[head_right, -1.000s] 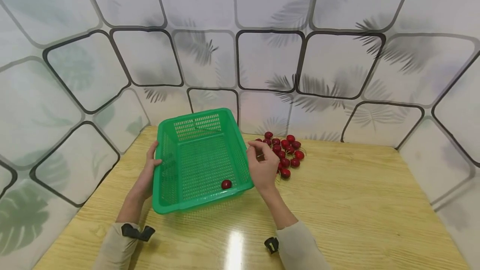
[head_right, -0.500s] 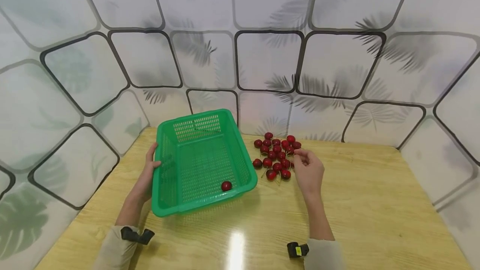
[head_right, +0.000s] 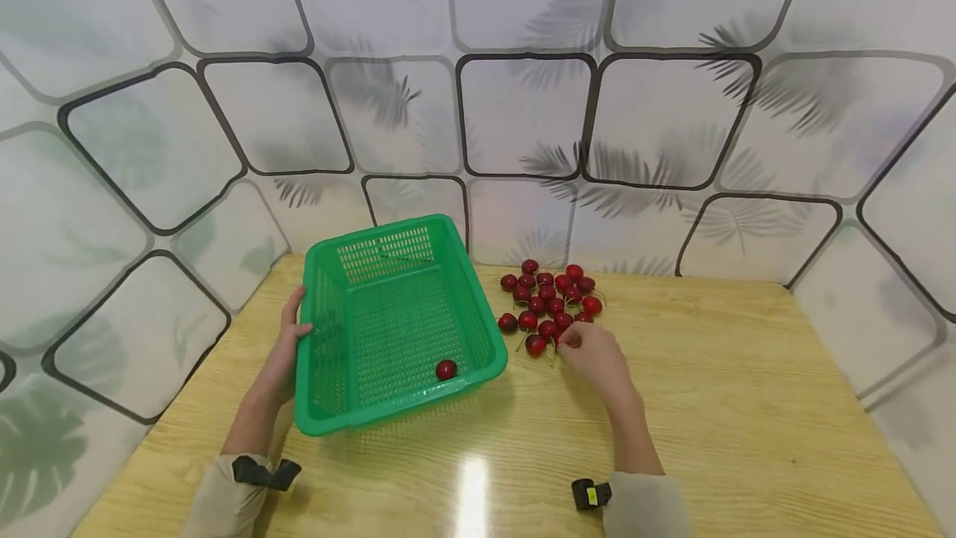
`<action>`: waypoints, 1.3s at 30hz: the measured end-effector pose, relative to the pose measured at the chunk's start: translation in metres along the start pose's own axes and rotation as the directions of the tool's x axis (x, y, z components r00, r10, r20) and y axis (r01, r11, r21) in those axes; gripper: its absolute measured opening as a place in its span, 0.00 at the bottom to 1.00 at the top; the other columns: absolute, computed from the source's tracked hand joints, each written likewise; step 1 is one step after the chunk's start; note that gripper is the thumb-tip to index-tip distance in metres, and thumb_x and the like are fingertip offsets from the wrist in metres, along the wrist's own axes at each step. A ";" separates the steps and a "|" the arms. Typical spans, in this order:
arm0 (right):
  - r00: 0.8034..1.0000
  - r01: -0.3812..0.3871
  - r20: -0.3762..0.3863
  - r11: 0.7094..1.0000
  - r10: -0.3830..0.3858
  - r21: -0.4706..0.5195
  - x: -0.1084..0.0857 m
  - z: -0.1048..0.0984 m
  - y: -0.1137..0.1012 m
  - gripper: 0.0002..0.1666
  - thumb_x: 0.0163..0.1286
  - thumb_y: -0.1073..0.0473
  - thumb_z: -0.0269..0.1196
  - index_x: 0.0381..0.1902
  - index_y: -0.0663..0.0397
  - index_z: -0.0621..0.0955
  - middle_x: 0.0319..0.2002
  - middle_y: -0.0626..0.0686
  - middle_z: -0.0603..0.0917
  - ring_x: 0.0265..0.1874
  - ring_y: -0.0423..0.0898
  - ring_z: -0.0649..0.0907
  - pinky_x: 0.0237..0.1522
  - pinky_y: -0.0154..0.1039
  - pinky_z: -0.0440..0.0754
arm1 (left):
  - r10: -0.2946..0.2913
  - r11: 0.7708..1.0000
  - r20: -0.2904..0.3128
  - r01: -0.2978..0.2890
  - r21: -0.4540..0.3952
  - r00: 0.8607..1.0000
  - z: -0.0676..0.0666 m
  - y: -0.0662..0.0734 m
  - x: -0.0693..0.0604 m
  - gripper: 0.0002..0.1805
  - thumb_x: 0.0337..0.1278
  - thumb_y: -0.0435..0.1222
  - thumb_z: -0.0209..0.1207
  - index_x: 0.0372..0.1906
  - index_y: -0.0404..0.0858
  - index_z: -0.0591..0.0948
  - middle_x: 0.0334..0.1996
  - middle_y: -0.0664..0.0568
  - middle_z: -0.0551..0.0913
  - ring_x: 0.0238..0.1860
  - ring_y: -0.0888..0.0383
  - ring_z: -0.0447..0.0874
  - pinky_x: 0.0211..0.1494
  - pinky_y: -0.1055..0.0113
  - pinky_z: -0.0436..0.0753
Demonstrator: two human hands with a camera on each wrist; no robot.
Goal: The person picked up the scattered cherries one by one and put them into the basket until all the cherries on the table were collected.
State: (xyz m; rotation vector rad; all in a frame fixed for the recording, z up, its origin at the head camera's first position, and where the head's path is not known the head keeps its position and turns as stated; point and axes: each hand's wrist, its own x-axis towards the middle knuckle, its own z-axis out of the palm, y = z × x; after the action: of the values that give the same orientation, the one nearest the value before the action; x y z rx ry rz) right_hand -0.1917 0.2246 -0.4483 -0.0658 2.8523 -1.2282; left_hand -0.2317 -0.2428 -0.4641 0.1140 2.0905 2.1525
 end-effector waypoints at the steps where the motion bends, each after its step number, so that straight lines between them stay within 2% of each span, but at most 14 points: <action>1: 1.000 0.006 0.023 1.000 -0.006 -0.008 0.000 0.002 -0.001 0.11 0.69 0.64 0.60 0.44 0.66 0.83 0.37 0.58 0.84 0.27 0.46 0.82 0.29 0.41 0.79 | -0.001 1.000 0.001 0.001 0.001 1.000 0.000 0.000 0.000 0.40 0.70 0.37 0.33 0.78 0.61 0.31 0.77 0.49 0.28 0.65 0.44 0.56 0.51 0.71 0.75; 6: 0.995 -0.001 0.102 1.000 0.002 -0.008 -0.001 0.011 -0.007 0.12 0.69 0.65 0.60 0.46 0.67 0.83 0.34 0.57 0.85 0.26 0.46 0.81 0.27 0.39 0.78 | -0.010 1.000 0.006 0.010 -0.001 1.000 0.000 0.001 -0.001 0.39 0.70 0.37 0.33 0.78 0.62 0.31 0.78 0.48 0.30 0.63 0.45 0.61 0.51 0.70 0.77; 13: 0.988 -0.014 0.152 1.000 0.016 -0.015 -0.002 0.017 -0.010 0.17 0.71 0.64 0.58 0.52 0.72 0.81 0.44 0.63 0.85 0.31 0.46 0.83 0.31 0.40 0.80 | -0.002 1.000 0.003 0.002 0.002 1.000 0.001 0.000 0.000 0.39 0.70 0.37 0.33 0.79 0.62 0.32 0.77 0.49 0.30 0.61 0.47 0.62 0.51 0.70 0.77; 27: 0.996 -0.007 0.090 1.000 0.007 -0.003 -0.004 0.013 -0.015 0.18 0.72 0.61 0.58 0.51 0.73 0.81 0.43 0.65 0.85 0.25 0.48 0.83 0.26 0.39 0.80 | 0.008 1.000 0.012 -0.008 0.005 1.000 -0.001 -0.003 0.000 0.39 0.71 0.38 0.34 0.78 0.62 0.32 0.77 0.48 0.30 0.62 0.44 0.60 0.51 0.70 0.77; 33: 0.997 0.009 0.077 1.000 -0.009 0.003 -0.004 0.011 -0.016 0.21 0.73 0.61 0.58 0.55 0.73 0.80 0.49 0.68 0.84 0.31 0.48 0.85 0.29 0.40 0.80 | -0.011 1.000 0.003 0.011 -0.001 1.000 0.000 -0.001 -0.001 0.39 0.70 0.38 0.34 0.78 0.62 0.32 0.77 0.48 0.29 0.63 0.44 0.59 0.50 0.71 0.76; 39: 0.998 0.023 0.064 1.000 -0.023 -0.012 -0.002 0.009 -0.016 0.23 0.74 0.61 0.55 0.59 0.74 0.77 0.54 0.69 0.82 0.29 0.47 0.81 0.31 0.40 0.77 | -0.006 1.000 0.017 0.006 -0.005 1.000 0.000 -0.001 0.000 0.38 0.71 0.38 0.33 0.78 0.62 0.31 0.77 0.47 0.29 0.64 0.43 0.58 0.51 0.70 0.76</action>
State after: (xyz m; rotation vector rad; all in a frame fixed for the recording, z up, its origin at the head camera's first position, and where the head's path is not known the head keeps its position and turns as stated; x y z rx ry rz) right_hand -0.1887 0.2068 -0.4428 -0.1362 2.8126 -1.1894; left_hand -0.2315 -0.2428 -0.4651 0.1256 2.0731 2.1459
